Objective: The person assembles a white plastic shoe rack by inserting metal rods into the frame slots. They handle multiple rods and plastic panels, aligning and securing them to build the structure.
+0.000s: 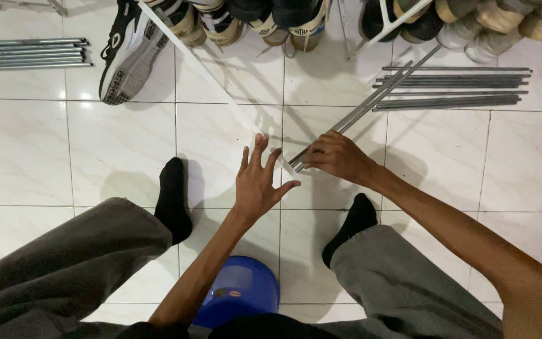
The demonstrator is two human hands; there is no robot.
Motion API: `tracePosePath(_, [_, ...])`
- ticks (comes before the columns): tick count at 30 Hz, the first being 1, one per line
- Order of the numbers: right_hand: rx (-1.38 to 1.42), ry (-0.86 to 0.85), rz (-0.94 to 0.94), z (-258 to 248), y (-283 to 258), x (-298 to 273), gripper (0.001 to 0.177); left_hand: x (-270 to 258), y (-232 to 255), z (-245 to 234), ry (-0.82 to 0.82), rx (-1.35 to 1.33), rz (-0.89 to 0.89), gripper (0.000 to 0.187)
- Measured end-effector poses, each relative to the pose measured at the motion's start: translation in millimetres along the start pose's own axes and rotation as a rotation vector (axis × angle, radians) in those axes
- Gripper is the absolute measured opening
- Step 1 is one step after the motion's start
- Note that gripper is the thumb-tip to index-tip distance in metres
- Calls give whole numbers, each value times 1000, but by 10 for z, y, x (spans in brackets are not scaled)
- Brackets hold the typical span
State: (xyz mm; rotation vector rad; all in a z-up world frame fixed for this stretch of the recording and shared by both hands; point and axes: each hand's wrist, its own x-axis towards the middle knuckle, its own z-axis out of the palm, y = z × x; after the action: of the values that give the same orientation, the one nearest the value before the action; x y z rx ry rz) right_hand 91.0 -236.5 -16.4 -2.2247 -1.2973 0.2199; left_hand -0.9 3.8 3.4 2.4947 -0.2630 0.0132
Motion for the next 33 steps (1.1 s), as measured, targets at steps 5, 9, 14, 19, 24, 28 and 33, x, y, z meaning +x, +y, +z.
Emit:
tracePosePath(5, [20,-42,103,47,-39,-17,18,25,-13,-15,-16,9,-1,85])
tracePosePath(9, [64,-139,166,26,23,24,18,56,-2,34,26,1,6,87])
tracePosePath(14, [146,-321,262,-17,86,153,23,84,4,33,16,7,8,87])
tracePosePath(19, [141,-701,518,-169,66,356,32,105,20,23,-4,-13,-12,87])
tracePosePath(24, [216,-678,498,-62,70,427,28,61,3,-53,-30,10,-6,87])
tracePosePath(28, [200,-654,545,-124,58,386,28,83,40,-37,-42,46,1,87])
tracePosePath(33, [182,-512,460,-271,-30,390,38,57,41,-12,-6,111,37,85])
